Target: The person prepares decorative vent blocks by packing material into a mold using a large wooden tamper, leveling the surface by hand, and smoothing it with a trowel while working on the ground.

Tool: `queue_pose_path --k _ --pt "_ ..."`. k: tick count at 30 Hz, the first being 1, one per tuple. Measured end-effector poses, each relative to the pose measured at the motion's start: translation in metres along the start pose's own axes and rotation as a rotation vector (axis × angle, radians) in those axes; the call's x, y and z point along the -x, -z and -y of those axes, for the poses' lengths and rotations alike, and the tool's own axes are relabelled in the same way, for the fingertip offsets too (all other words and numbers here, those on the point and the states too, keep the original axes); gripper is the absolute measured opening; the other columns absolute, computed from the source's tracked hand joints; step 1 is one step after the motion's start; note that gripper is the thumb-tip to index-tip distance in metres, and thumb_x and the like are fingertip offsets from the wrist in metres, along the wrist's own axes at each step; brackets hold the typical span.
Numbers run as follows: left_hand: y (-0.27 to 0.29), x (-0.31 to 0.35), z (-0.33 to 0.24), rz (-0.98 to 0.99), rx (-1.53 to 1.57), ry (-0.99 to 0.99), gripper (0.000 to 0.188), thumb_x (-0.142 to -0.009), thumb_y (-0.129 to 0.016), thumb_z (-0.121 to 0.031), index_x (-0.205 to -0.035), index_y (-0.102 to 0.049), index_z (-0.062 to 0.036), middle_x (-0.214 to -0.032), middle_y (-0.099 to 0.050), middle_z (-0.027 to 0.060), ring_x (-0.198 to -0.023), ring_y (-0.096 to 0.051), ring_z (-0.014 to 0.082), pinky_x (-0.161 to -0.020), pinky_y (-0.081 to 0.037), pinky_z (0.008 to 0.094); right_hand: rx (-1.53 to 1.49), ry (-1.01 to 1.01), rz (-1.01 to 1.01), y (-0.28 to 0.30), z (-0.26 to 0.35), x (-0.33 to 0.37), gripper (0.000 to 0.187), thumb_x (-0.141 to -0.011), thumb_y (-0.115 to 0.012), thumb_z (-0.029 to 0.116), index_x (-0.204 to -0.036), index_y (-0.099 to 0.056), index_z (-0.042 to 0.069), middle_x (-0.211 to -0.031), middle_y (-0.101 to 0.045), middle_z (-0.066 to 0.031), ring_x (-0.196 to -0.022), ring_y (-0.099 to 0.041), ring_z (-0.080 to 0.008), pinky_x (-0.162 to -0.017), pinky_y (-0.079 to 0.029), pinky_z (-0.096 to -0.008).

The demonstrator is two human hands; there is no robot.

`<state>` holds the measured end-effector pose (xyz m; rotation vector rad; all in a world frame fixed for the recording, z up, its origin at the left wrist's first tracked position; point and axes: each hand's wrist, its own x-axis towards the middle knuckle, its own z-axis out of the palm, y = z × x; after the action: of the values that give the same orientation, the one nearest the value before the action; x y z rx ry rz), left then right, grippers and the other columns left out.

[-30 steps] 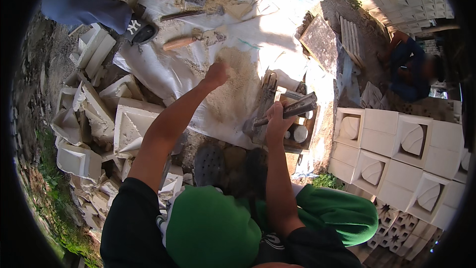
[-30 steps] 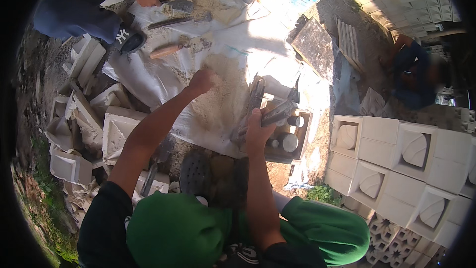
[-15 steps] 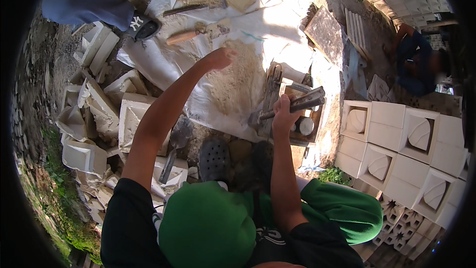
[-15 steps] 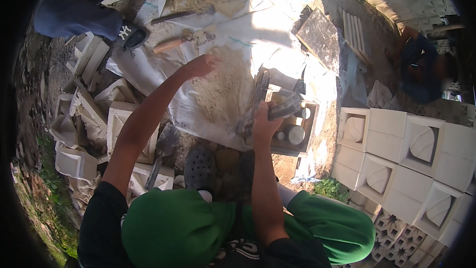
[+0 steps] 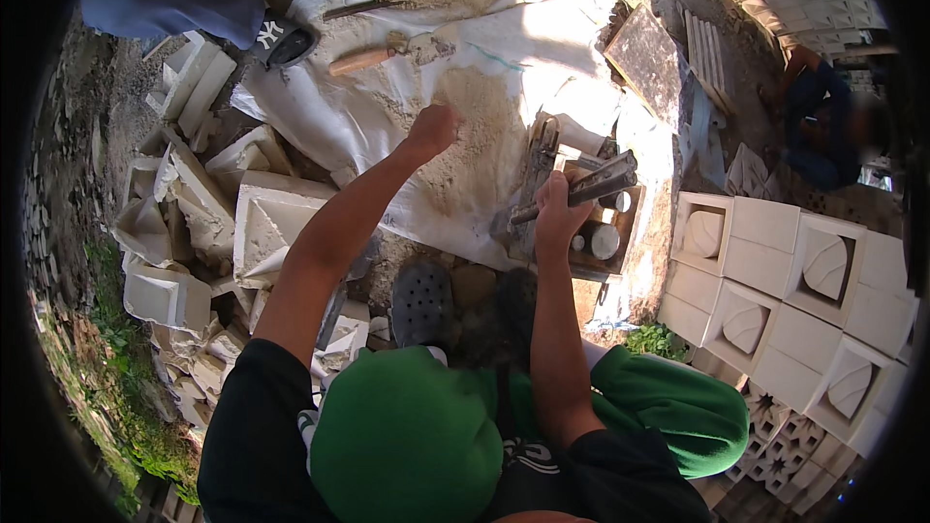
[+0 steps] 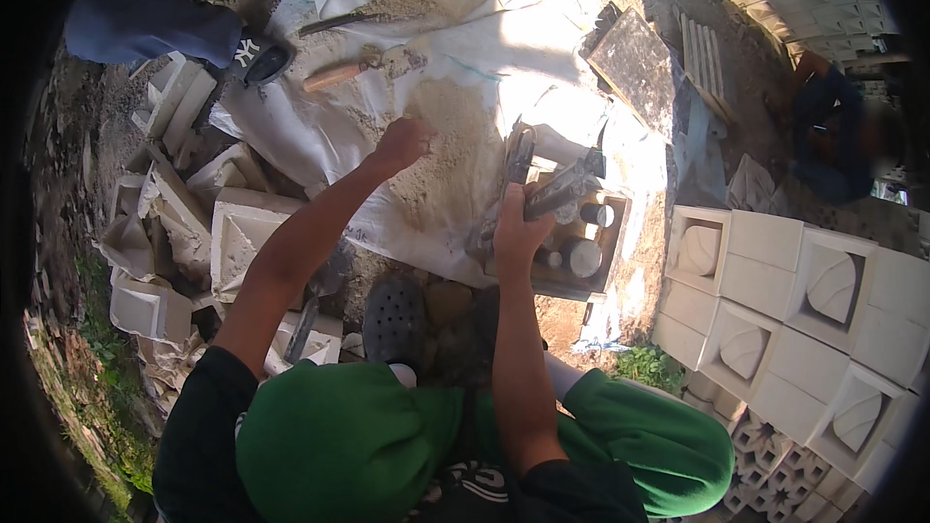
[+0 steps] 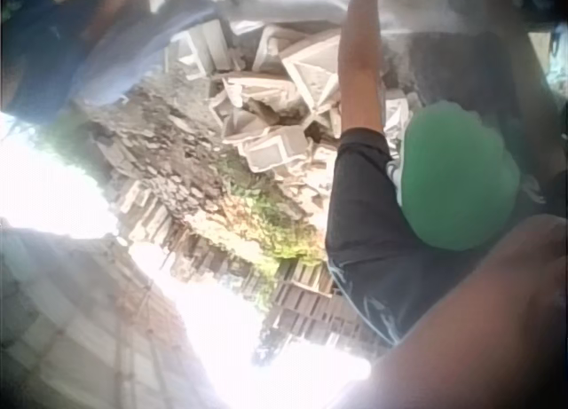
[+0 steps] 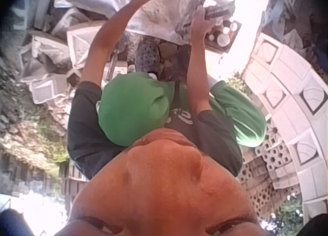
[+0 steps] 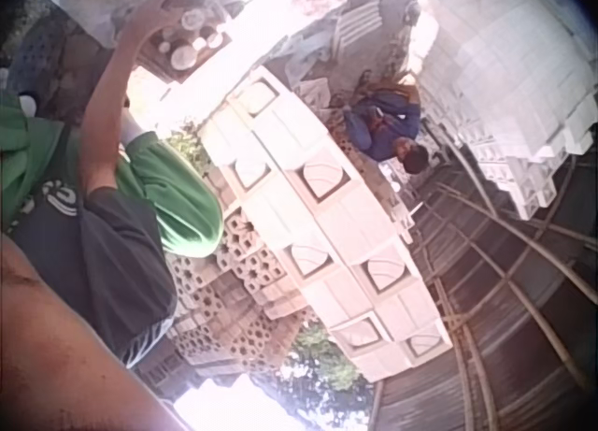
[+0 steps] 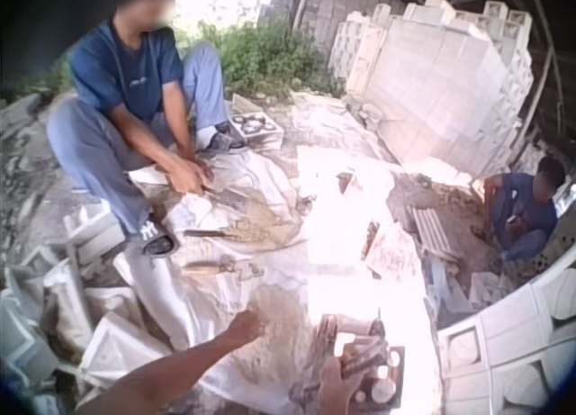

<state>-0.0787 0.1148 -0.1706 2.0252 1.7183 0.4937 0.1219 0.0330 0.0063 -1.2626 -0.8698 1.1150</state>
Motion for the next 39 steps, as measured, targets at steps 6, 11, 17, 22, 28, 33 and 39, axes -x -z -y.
queue_pose_path --k 6,11,17,22,28,33,39 --pt "0.02 -0.003 0.012 0.136 0.228 0.147 0.024 -0.071 -0.064 -0.014 -0.093 -0.071 -0.0105 -0.091 -0.067 0.0151 -0.086 -0.064 0.0312 -0.078 -0.05 0.0384 0.039 0.009 -0.025 0.001 0.003 -0.002 0.019 -0.085 -0.051 0.002 -0.071 -0.041 0.008 -0.055 -0.037 0.0031 -0.044 -0.032 -0.0043 -0.04 -0.025 -0.0222" --pt "0.036 0.012 0.003 0.275 0.22 0.082 0.023 -0.075 -0.064 -0.025 -0.091 -0.071 -0.0087 -0.089 -0.067 0.0158 -0.084 -0.064 0.0309 -0.079 -0.049 0.0378 0.021 -0.032 -0.033 0.012 0.002 -0.008 0.016 -0.085 -0.054 0.005 -0.072 -0.046 0.005 -0.057 -0.043 0.0017 -0.048 -0.04 -0.0059 -0.044 -0.031 -0.0219" --pt "0.046 0.075 -0.029 0.192 0.023 0.006 0.03 -0.078 -0.063 -0.027 -0.104 -0.066 -0.0115 -0.087 -0.066 0.0129 -0.087 -0.063 0.0289 -0.079 -0.049 0.0402 -0.009 -0.006 -0.064 0.009 0.005 -0.01 0.018 -0.085 -0.05 0.003 -0.07 -0.041 0.008 -0.053 -0.036 0.0032 -0.042 -0.03 -0.005 -0.04 -0.023 -0.023" --pt "0.026 0.1 -0.04 0.439 -0.072 0.165 0.032 -0.076 -0.06 -0.012 -0.108 -0.064 -0.0117 -0.104 -0.063 0.01 -0.103 -0.057 0.0284 -0.085 -0.048 0.0392 -0.104 -0.05 0.022 0.017 0.006 -0.005 0.021 -0.083 -0.055 0.002 -0.068 -0.042 0.006 -0.057 -0.039 0.0023 -0.046 -0.036 -0.0052 -0.041 -0.027 -0.0219" --pt "-0.033 0.14 -0.046 0.013 -0.188 -0.259 0.046 -0.072 -0.054 -0.003 -0.119 -0.053 -0.0021 -0.132 -0.044 0.0144 -0.126 -0.039 0.0312 -0.1 -0.04 0.0393 0.028 -0.008 0.048 0.01 0.011 0.013 0.028 -0.085 -0.049 0.002 -0.063 -0.034 0.011 -0.051 -0.034 0.0027 -0.041 -0.027 -0.005 -0.04 -0.024 -0.0227" --pt "-0.044 0.146 -0.061 0.206 0.171 0.02 0.045 -0.078 -0.051 -0.006 -0.122 -0.05 0.0024 -0.136 -0.04 0.0182 -0.131 -0.031 0.0322 -0.11 -0.025 0.0414 0.011 -0.022 0.1 0.009 0.014 0.012 0.029 -0.085 -0.047 0.001 -0.062 -0.032 0.011 -0.051 -0.032 0.0026 -0.043 -0.029 -0.0052 -0.041 -0.025 -0.0225" --pt "-0.026 0.077 -0.06 -0.246 -0.087 -0.296 0.041 -0.078 -0.054 -0.006 -0.118 -0.052 0.0012 -0.136 -0.042 0.0169 -0.125 -0.041 0.0317 -0.105 -0.034 0.0391 -0.135 -0.009 0.093 0.014 0.013 0.006 0.026 -0.085 -0.049 0.001 -0.063 -0.037 0.009 -0.054 -0.038 0.0025 -0.046 -0.03 -0.0047 -0.042 -0.026 -0.0222"
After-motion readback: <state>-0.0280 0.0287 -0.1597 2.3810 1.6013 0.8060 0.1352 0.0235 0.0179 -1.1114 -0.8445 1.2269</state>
